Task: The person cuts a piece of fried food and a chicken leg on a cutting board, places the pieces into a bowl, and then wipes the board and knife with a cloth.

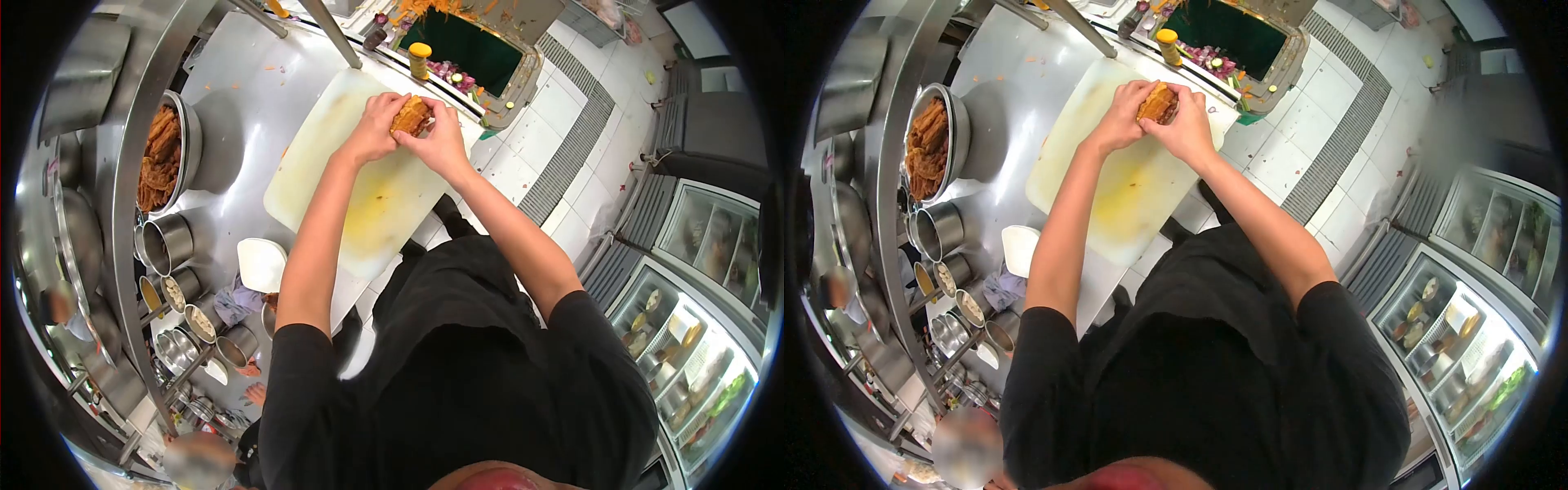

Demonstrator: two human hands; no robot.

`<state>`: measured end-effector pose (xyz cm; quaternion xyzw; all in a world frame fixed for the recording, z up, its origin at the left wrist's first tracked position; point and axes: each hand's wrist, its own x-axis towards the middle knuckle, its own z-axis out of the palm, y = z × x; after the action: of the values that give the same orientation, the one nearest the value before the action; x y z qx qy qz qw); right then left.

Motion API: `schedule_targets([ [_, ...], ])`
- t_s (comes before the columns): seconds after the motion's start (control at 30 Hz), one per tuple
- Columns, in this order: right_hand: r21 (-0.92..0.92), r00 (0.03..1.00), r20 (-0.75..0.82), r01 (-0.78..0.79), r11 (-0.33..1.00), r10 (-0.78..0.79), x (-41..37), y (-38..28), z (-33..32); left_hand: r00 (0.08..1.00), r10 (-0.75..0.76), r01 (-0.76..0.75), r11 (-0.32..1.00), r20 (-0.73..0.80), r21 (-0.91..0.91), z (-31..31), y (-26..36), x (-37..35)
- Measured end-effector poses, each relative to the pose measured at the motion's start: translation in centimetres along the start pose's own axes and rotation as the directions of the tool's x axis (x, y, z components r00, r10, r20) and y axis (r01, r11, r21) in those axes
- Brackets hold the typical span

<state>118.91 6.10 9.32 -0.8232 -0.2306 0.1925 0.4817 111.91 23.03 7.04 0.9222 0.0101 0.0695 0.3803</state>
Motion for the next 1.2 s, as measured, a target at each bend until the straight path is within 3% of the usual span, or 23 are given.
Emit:
schedule_targets([
  [0.03,-0.112,1.0,-0.023,0.0,0.994,-0.003,0.3,0.0,0.0,0.999,-0.035,0.033,0.997,0.027,0.071,0.1,-0.4,0.0],
  [0.13,-0.141,0.996,0.064,0.066,0.988,-0.058,1.9,0.8,-0.4,0.985,-0.168,0.161,0.975,0.034,0.152,0.2,-0.5,-0.3],
  [0.17,-0.114,0.994,0.099,0.054,0.992,-0.043,2.3,0.4,-0.9,0.968,-0.252,0.247,0.956,0.014,0.156,0.5,-0.5,-0.7],
  [0.2,0.056,0.968,0.243,-0.078,0.995,0.063,2.5,-0.6,-1.8,0.963,-0.269,0.265,0.952,0.004,0.151,1.3,-1.1,-0.9],
  [0.27,0.123,0.94,0.334,-0.123,0.985,0.076,3.1,0.4,-1.7,0.974,-0.222,0.217,0.973,0.054,0.077,3.3,-2.5,-1.2],
  [0.33,0.246,0.929,0.369,-0.07,0.967,-0.027,3.2,1.8,-1.6,0.986,-0.151,0.144,0.985,-0.073,-0.099,5.0,-2.8,-1.8],
  [0.43,0.178,0.899,0.419,0.058,0.982,-0.129,2.7,2.3,-1.7,0.944,-0.272,0.2,0.921,-0.186,-0.334,4.4,0.4,-4.0],
  [0.53,0.388,0.806,0.563,-0.061,0.92,-0.183,0.6,0.3,0.4,0.887,-0.367,0.269,0.904,-0.28,-0.332,2.7,1.8,-8.8],
  [0.67,0.358,0.634,0.737,-0.07,0.931,-0.235,-2.3,-4.4,7.0,0.775,-0.534,0.434,0.838,-0.338,-0.329,-2.8,3.5,-18.2],
  [0.73,0.386,0.448,0.807,0.094,0.918,-0.385,-3.6,-5.6,12.3,0.688,-0.565,0.453,0.825,-0.456,-0.339,-5.3,4.0,-23.6],
  [0.87,0.427,0.196,0.865,0.198,0.882,-0.463,-7.8,-11.5,20.4,0.523,-0.615,0.628,0.746,-0.591,-0.221,-9.2,5.0,-33.4],
  [0.9,0.434,0.172,0.868,0.196,0.879,-0.467,-8.5,-11.6,22.7,0.502,-0.598,0.634,0.746,-0.625,-0.205,-9.8,4.9,-35.3],
  [0.97,0.451,0.156,0.772,0.547,0.705,-0.616,-10.4,-12.2,26.7,0.473,-0.577,0.671,0.726,-0.666,-0.153,-10.8,4.1,-38.6],
  [1.0,0.464,0.138,0.771,0.545,0.698,-0.621,-11.1,-12.8,27.7,0.458,-0.578,0.68,0.717,-0.675,-0.153,-11.1,3.5,-39.7],
  [1.07,0.148,0.178,0.903,0.726,0.671,-0.391,-12.2,-13.8,29.0,0.472,-0.661,0.738,0.658,-0.582,-0.149,-11.1,2.2,-41.5],
  [1.1,0.149,0.173,0.904,0.729,0.668,-0.391,-12.8,-13.3,29.9,0.417,-0.765,0.815,0.553,-0.491,-0.17,-10.7,1.7,-42.0],
  [1.17,-0.011,0.217,0.91,0.864,0.503,-0.352,-13.7,-12.0,30.9,0.427,-0.777,0.823,0.546,-0.462,-0.157,-10.3,0.7,-42.8],
  [1.2,-0.022,0.224,0.911,0.865,0.501,-0.347,-13.6,-11.6,30.9,0.441,-0.786,0.829,0.541,-0.434,-0.138,-10.1,0.4,-42.9],
])
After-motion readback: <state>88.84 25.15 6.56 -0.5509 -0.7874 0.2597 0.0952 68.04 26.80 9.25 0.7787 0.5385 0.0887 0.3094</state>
